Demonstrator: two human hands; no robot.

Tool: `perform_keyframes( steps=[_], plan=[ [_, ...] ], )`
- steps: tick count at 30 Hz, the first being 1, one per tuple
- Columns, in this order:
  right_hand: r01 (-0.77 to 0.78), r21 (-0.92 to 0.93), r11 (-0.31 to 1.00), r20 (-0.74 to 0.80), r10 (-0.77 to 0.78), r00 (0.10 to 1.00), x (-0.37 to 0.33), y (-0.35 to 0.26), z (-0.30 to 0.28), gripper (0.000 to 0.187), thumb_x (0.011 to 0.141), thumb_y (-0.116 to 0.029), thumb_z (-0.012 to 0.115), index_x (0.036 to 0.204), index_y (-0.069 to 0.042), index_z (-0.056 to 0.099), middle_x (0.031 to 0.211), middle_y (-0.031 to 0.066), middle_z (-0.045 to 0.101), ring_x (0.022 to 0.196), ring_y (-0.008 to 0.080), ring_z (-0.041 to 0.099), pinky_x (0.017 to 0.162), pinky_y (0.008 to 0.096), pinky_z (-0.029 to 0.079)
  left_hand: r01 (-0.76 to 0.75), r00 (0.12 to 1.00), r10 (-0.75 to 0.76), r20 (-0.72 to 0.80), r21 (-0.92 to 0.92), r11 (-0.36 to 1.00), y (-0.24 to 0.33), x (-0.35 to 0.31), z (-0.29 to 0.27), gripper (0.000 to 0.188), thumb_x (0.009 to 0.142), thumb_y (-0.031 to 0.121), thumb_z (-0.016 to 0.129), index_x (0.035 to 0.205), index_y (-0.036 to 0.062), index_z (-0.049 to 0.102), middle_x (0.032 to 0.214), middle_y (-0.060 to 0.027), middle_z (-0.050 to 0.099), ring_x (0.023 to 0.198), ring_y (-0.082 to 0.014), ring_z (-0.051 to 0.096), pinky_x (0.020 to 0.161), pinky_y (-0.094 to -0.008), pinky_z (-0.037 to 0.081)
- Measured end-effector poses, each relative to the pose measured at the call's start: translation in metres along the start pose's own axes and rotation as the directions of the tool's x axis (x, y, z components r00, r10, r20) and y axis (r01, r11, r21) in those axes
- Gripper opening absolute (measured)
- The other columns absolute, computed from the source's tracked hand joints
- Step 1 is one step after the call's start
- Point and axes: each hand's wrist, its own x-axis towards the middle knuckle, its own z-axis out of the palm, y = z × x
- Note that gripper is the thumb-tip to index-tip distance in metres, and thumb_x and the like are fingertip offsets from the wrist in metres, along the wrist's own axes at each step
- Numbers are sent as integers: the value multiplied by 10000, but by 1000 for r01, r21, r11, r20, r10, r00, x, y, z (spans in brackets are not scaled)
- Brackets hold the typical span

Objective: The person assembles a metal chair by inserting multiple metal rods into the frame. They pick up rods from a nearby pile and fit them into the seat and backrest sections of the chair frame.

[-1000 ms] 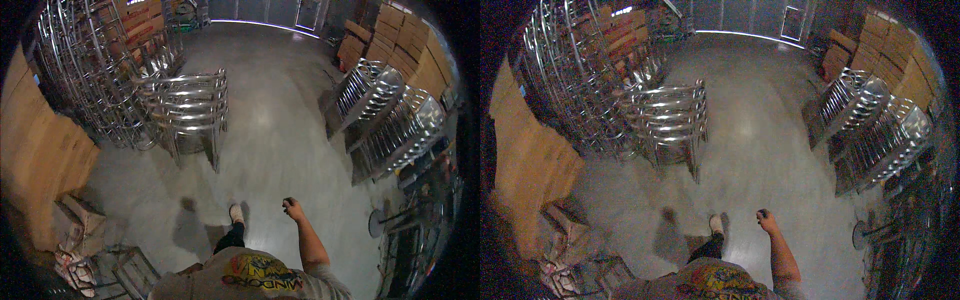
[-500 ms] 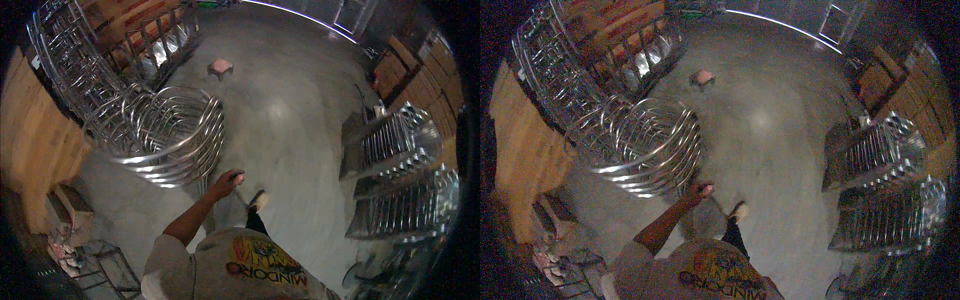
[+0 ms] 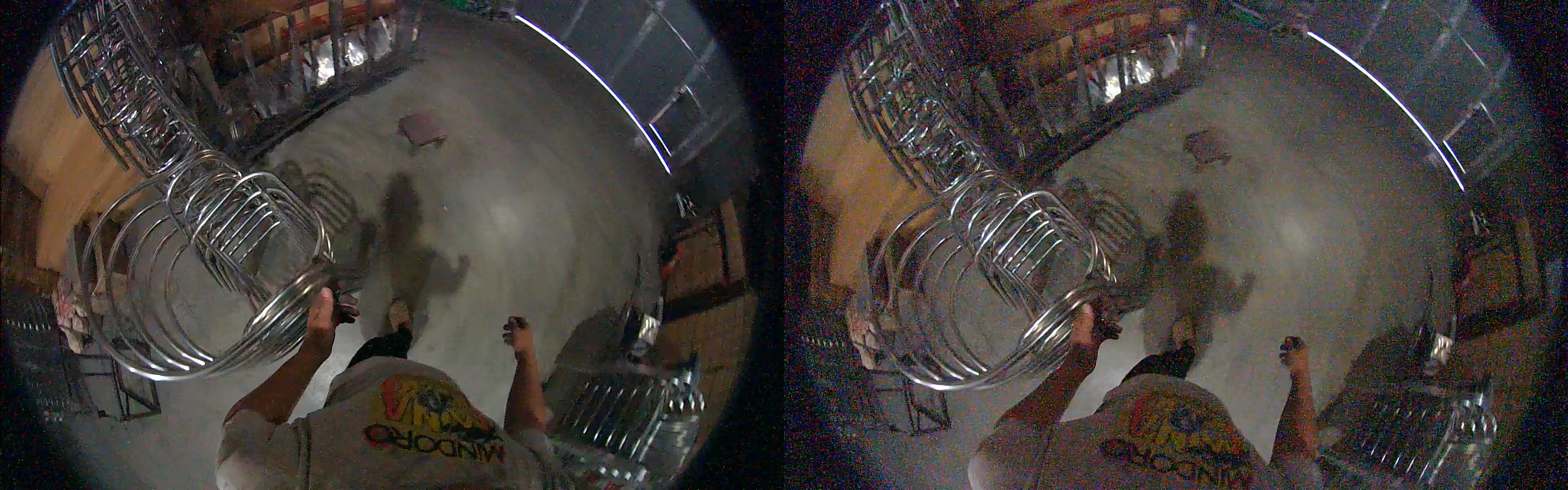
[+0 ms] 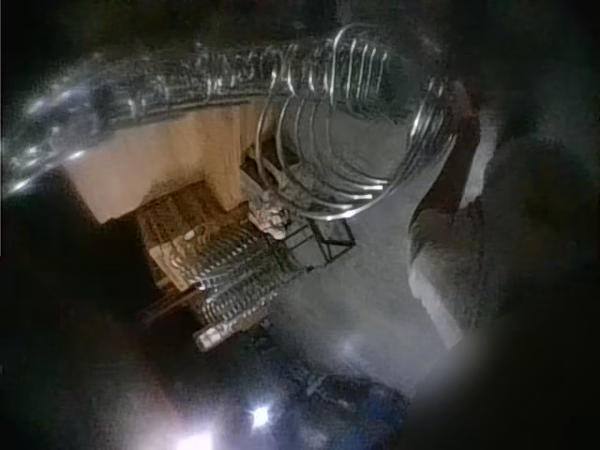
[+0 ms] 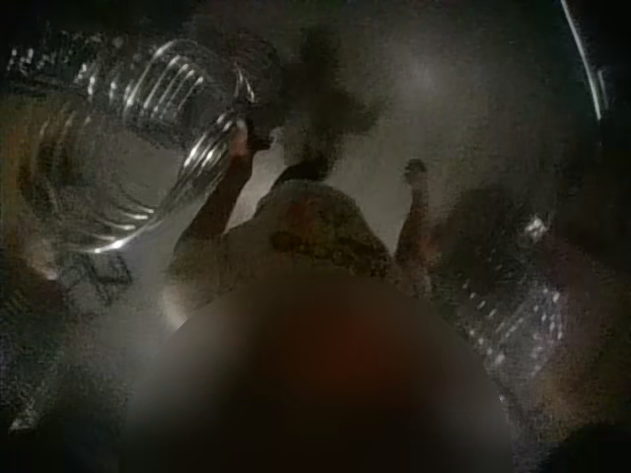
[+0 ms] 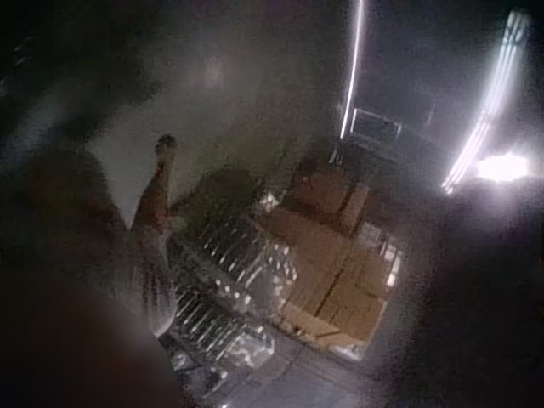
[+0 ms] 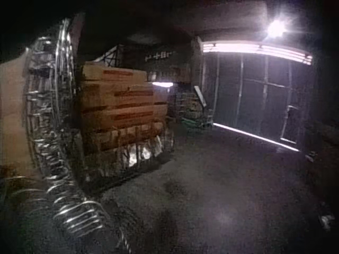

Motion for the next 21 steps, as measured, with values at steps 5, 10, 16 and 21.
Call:
perform_keyframes(
  steps=[5, 10, 16, 21],
  plan=[
    [-270, -411, 871, 178, 367, 913, 122, -56, 28, 308, 963, -322, 505, 1139, -83, 586, 959, 130, 658, 715, 272, 629, 561, 393, 510, -104, 985, 125, -121, 173, 980, -5, 112, 59, 512, 1011, 470, 409, 1194, 18, 564, 994, -83, 635, 874, -180, 586, 811, -337, 463],
    [-31, -805, 593, 327, 486, 811, 214, -84, 63, 441, 956, -403, 500, 1215, -59, 595, 1111, 137, 667, 812, 335, 667, 651, 485, 544, -155, 920, 184, -346, 111, 982, -3, 178, 100, 612, 951, 525, 518, 1267, 1, 523, 1060, -77, 639, 952, -171, 585, 836, -327, 472],
    [396, -880, 263, 474, 426, 770, 403, -228, 145, 472, 930, -453, 528, 1138, -39, 621, 1049, 149, 679, 828, 327, 673, 709, 471, 532, -75, 615, 612, -497, 736, 673, 18, 238, 111, 661, 993, 501, 439, 1376, -38, 429, 1345, -261, 480, 1188, -373, 500, 997, -442, 413],
    [769, -639, 8, 710, 392, 586, 484, -365, 322, 509, 909, -495, 552, 1074, -23, 643, 997, 158, 688, 841, 321, 678, 758, 459, 523, 593, -66, 803, -592, 623, 509, 16, 187, 86, 578, 973, 452, 508, 1347, 11, 489, 1327, -265, 495, 1188, -412, 495, 971, -479, 445]
  ],
)
